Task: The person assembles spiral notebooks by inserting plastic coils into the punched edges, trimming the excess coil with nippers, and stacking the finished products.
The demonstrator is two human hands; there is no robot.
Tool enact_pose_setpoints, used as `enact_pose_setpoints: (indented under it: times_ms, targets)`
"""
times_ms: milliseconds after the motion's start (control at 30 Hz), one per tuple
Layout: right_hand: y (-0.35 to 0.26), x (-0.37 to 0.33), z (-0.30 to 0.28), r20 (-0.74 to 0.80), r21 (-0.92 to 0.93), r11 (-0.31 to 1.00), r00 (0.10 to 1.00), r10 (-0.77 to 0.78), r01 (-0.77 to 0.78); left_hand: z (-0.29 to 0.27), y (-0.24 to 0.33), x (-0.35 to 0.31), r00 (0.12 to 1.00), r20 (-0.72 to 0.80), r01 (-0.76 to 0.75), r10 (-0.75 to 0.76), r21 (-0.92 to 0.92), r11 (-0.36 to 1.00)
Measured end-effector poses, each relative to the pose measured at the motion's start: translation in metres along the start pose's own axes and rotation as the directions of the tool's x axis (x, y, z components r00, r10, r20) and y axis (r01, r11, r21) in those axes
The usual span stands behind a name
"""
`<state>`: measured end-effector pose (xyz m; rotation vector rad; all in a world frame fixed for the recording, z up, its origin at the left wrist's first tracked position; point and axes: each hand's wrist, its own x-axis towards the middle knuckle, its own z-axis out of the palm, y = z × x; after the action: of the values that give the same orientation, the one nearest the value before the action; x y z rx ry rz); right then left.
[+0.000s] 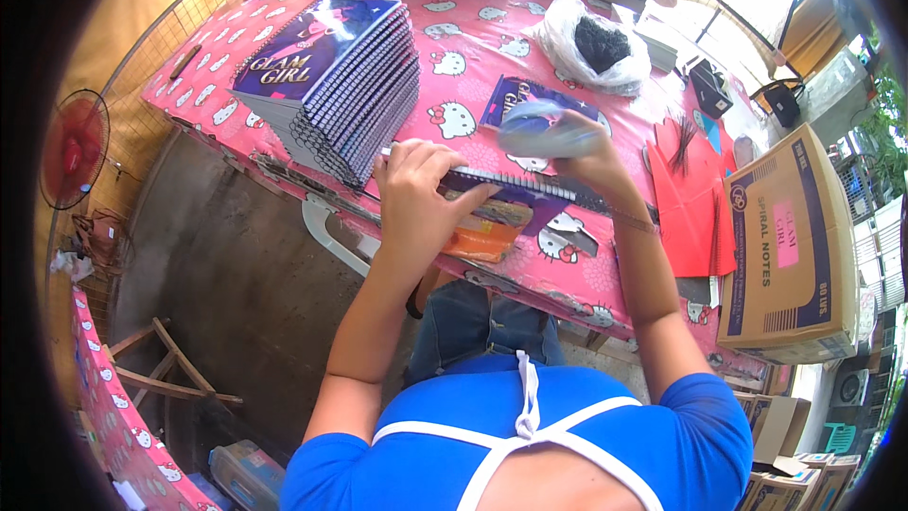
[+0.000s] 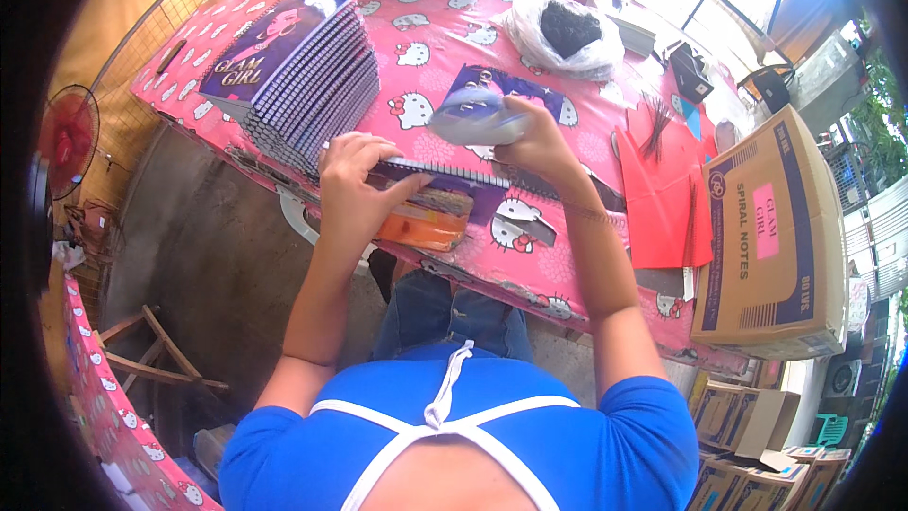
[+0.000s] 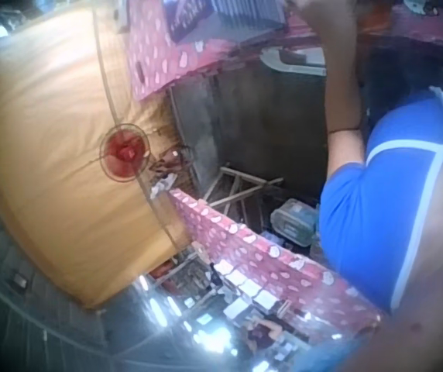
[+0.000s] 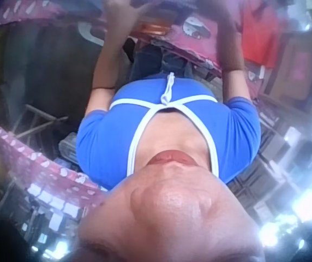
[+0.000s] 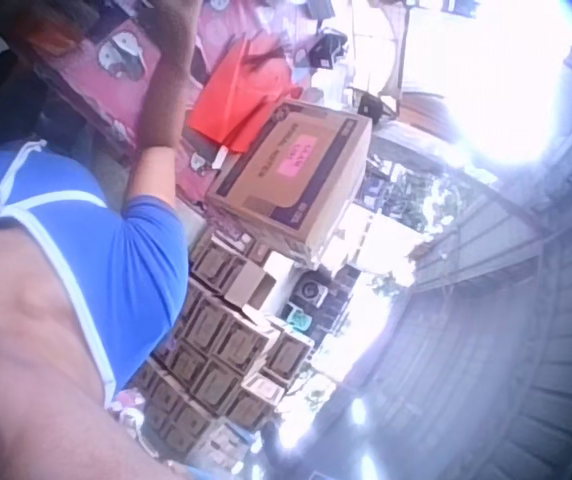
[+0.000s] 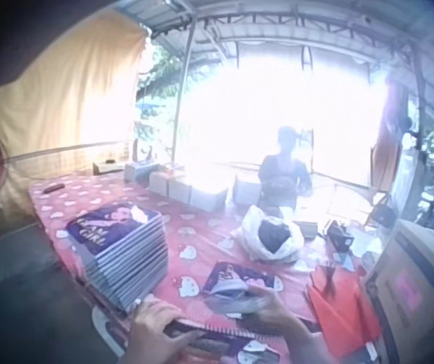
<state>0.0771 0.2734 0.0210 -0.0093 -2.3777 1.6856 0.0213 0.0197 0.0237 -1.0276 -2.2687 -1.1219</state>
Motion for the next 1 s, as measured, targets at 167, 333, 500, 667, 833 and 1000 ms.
enact_pose_setpoints:
  times_ms: [167,333,500,667,833,1000]
  targets:
    - [0.003,0.008,0.015,0.182,-0.235,0.95,0.97,-0.163,0.204,-0.002,-0.009,-0.002,0.996,-0.09,-0.004,-0.003,-0.075,0.997]
    - [-0.013,-0.002,0.026,0.12,0.688,0.725,0.978,-0.172,0.043,-0.005,-0.016,-0.006,0.988,-0.148,0.036,-0.046,-0.075,0.997]
    - [0.012,0.004,0.004,-0.119,-0.202,0.977,0.988,-0.098,0.072,0.002,-0.021,-0.008,0.988,-0.106,0.091,-0.114,-0.202,0.975]
    - [0.049,-0.02,-0.03,-0.082,-0.579,0.815,0.994,-0.07,0.01,0.011,-0.025,-0.011,0.982,-0.155,0.058,-0.104,-0.272,0.96]
    - [-0.078,-0.027,-0.05,-0.212,-0.512,0.838,0.918,-0.334,0.187,0.021,-0.02,-0.017,0.964,-0.238,0.061,-0.121,-0.245,0.968]
    - [-0.077,-0.016,0.056,0.09,-0.948,0.234,0.886,-0.455,0.216,0.028,-0.01,-0.02,0.955,-0.275,0.046,-0.107,-0.217,0.975]
